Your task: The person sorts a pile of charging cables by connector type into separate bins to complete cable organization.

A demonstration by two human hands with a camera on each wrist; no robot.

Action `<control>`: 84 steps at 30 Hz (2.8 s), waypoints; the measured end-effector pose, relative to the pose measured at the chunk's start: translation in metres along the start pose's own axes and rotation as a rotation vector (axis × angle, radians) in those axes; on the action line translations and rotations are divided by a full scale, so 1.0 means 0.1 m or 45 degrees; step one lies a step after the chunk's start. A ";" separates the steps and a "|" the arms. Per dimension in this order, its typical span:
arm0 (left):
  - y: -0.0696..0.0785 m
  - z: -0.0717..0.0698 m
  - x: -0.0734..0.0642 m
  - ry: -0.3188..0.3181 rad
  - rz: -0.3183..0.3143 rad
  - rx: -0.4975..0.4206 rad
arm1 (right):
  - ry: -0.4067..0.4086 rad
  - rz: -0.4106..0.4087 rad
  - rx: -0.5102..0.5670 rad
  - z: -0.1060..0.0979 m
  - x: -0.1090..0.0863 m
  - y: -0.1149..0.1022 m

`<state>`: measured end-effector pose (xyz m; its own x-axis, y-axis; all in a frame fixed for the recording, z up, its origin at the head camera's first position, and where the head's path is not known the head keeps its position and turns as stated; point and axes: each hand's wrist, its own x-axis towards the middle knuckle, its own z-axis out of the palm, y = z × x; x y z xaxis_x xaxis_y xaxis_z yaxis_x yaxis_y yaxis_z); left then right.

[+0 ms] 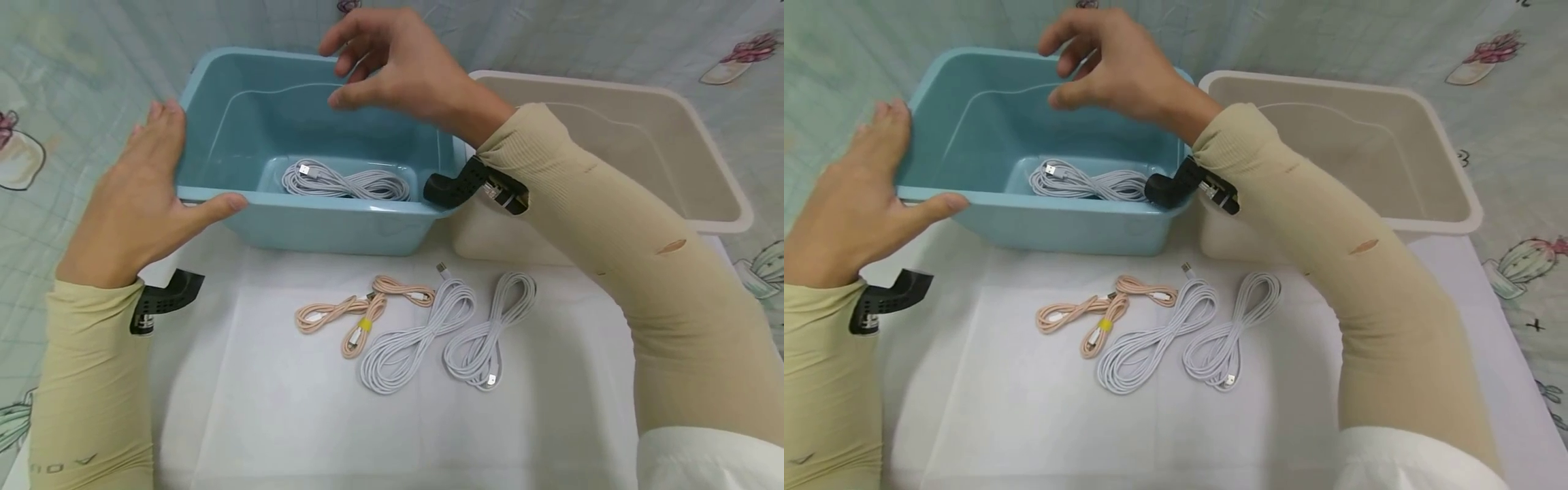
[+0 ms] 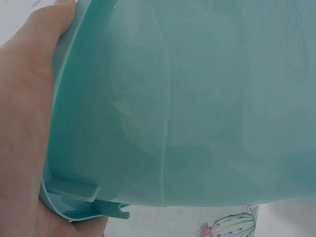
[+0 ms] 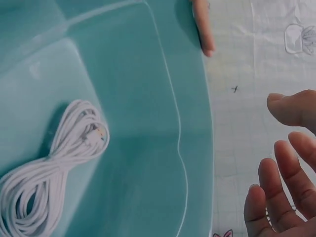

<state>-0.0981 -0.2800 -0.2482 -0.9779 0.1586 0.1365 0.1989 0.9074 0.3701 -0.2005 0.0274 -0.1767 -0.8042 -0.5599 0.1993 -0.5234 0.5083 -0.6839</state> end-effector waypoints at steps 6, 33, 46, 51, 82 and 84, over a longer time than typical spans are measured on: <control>-0.06 -0.01 0.02 -0.016 -0.004 0.001 | -0.013 -0.114 0.032 0.01 -0.10 -0.02; -0.31 -0.11 -0.03 0.020 -0.044 -0.036 | -0.147 -0.140 0.360 0.07 -0.70 -0.25; -0.39 -0.19 -0.06 0.019 -0.101 -0.007 | -0.253 -0.191 0.459 0.18 -0.99 -0.41; -0.44 -0.19 -0.07 0.019 -0.107 0.016 | -0.297 -0.176 0.481 0.23 -1.07 -0.39; -0.36 -0.21 -0.06 0.024 -0.132 0.013 | -0.539 -0.125 0.245 0.51 -1.39 0.03; -0.36 -0.21 -0.06 0.027 -0.126 0.002 | -0.542 -0.121 0.229 0.55 -1.41 0.07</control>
<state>-0.0985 -0.3216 -0.2432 -0.9911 0.0598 0.1191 0.1013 0.9189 0.3812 -0.0756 0.0741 -0.2479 -0.5482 -0.8363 -0.0129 -0.5017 0.3412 -0.7949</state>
